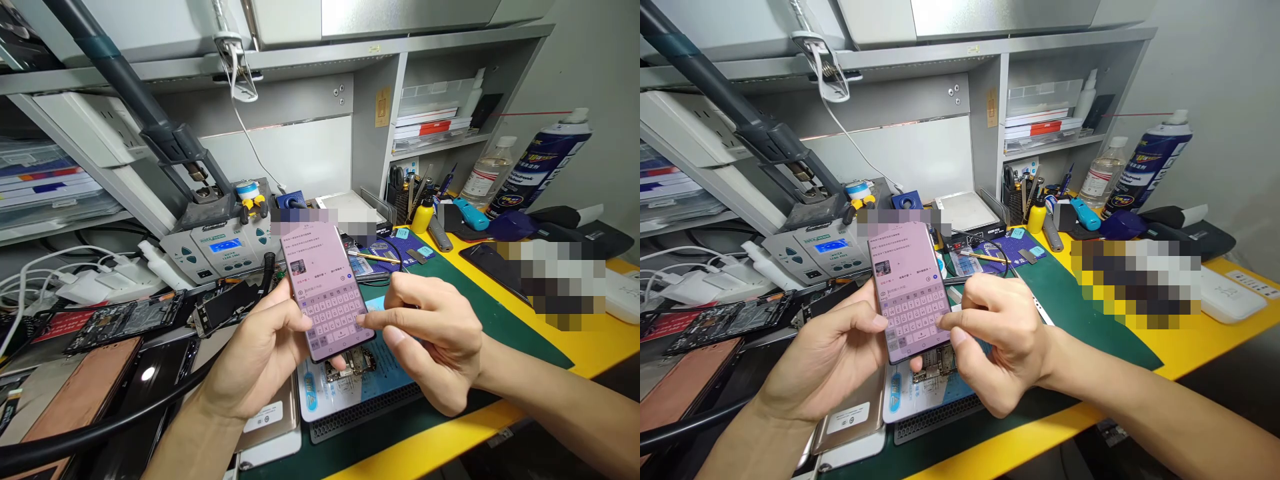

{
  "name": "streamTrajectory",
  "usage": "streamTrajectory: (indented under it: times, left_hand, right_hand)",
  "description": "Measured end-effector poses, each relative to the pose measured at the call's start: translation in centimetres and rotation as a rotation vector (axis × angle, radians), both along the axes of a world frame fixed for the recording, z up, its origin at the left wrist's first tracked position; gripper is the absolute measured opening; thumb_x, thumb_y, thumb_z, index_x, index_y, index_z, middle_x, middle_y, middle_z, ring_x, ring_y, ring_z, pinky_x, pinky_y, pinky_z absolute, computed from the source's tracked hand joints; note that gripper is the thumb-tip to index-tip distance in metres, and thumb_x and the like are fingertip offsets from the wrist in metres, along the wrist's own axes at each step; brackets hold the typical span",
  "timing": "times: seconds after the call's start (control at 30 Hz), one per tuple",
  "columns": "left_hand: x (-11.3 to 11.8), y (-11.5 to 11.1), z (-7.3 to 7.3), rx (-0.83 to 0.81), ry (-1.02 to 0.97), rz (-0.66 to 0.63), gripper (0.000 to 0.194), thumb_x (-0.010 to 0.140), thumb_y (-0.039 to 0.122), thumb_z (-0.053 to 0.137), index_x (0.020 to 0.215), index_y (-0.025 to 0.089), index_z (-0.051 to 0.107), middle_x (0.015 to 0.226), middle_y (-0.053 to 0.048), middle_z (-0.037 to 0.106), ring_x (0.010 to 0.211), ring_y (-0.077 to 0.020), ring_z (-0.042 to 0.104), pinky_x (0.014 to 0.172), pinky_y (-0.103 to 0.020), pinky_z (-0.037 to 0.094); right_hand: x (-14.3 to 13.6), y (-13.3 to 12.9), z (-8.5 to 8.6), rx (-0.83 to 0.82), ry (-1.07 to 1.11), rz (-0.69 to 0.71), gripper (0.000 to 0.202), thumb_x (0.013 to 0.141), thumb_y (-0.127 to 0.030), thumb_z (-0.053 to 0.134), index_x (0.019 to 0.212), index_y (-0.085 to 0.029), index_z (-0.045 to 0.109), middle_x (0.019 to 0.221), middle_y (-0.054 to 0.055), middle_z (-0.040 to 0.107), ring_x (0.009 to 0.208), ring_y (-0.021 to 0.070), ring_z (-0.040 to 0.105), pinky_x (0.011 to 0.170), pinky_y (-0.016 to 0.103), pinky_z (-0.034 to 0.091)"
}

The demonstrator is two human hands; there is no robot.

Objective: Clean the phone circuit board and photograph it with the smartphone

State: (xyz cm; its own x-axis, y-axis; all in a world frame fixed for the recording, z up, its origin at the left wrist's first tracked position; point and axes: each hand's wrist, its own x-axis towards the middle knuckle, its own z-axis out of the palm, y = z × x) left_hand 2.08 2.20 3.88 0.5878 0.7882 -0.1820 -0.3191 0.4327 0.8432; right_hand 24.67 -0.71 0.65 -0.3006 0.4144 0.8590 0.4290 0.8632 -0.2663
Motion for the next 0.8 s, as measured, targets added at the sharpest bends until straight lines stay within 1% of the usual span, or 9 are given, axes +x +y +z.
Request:
streamTrajectory:
  times: [0.1,0.2,0.27,0.33,0.43,0.53,0.63,0.8]
  left_hand:
    - [0.07,0.00,0.01,0.040,0.011,-0.021,0.090,0.082,0.006,0.058,0.164,0.032,0.032,0.141,-0.010,0.067,0.108,-0.0274,0.070,0.081,-0.042,0.067]
    - [0.10,0.14,-0.11,0.075,0.020,-0.044,0.090,0.081,0.005,0.059,0.163,0.032,0.035,0.141,-0.011,0.067,0.104,-0.0262,0.070,0.072,-0.037,0.068]
    - [0.09,0.20,-0.22,0.081,0.023,-0.049,0.089,0.081,0.006,0.060,0.162,0.031,0.036,0.139,-0.012,0.067,0.098,-0.0247,0.069,0.066,-0.036,0.068]
    - [0.07,0.19,-0.27,0.083,0.021,-0.045,0.088,0.081,0.007,0.061,0.162,0.030,0.037,0.135,-0.013,0.069,0.092,-0.0235,0.068,0.064,-0.038,0.068]
    - [0.11,0.05,-0.18,0.073,0.028,-0.036,0.090,0.081,0.007,0.060,0.163,0.031,0.035,0.136,-0.012,0.068,0.092,-0.0239,0.068,0.064,-0.038,0.068]
    - [0.21,-0.05,0.02,0.063,0.031,-0.037,0.091,0.080,0.005,0.059,0.163,0.034,0.035,0.143,-0.011,0.066,0.099,-0.0250,0.069,0.064,-0.034,0.067]
    - [0.24,-0.01,0.05,0.062,0.022,-0.036,0.091,0.080,0.005,0.059,0.163,0.035,0.036,0.145,-0.011,0.064,0.104,-0.0255,0.069,0.067,-0.031,0.066]
    - [0.01,0.00,-0.25,0.048,0.030,-0.033,0.092,0.081,0.006,0.060,0.164,0.035,0.033,0.146,-0.011,0.064,0.108,-0.0267,0.069,0.073,-0.034,0.067]
  right_hand:
    - [-0.11,0.10,0.01,0.012,0.006,-0.008,0.027,0.081,-0.008,0.055,0.095,-0.015,0.077,0.065,0.001,0.053,0.052,0.0156,0.047,0.050,0.032,0.033]
    - [-0.14,0.27,0.03,0.019,0.051,-0.047,0.028,0.085,-0.007,0.054,0.099,-0.014,0.078,0.065,0.001,0.052,0.054,0.0157,0.048,0.050,0.032,0.035]
    - [-0.14,0.37,0.09,0.014,0.064,-0.070,0.030,0.088,-0.007,0.053,0.103,-0.013,0.079,0.065,0.001,0.051,0.055,0.0161,0.049,0.051,0.032,0.036]
    - [-0.14,0.44,0.15,0.013,0.061,-0.079,0.030,0.089,-0.006,0.053,0.104,-0.013,0.079,0.065,0.001,0.052,0.055,0.0162,0.049,0.051,0.032,0.036]
    - [-0.14,0.47,0.20,0.017,0.055,-0.078,0.030,0.089,-0.006,0.055,0.103,-0.011,0.080,0.065,0.001,0.052,0.055,0.0160,0.049,0.051,0.032,0.036]
    - [-0.15,0.42,0.22,0.017,0.054,-0.074,0.030,0.088,-0.005,0.054,0.104,-0.010,0.080,0.066,0.002,0.052,0.056,0.0163,0.050,0.052,0.032,0.037]
    - [-0.17,0.37,0.21,0.018,0.050,-0.060,0.030,0.088,-0.005,0.054,0.103,-0.010,0.079,0.065,0.001,0.052,0.055,0.0162,0.050,0.051,0.032,0.037]
    - [-0.20,0.40,0.11,0.009,0.048,-0.050,0.029,0.088,-0.005,0.054,0.103,-0.009,0.079,0.064,0.001,0.053,0.054,0.0158,0.050,0.051,0.031,0.036]
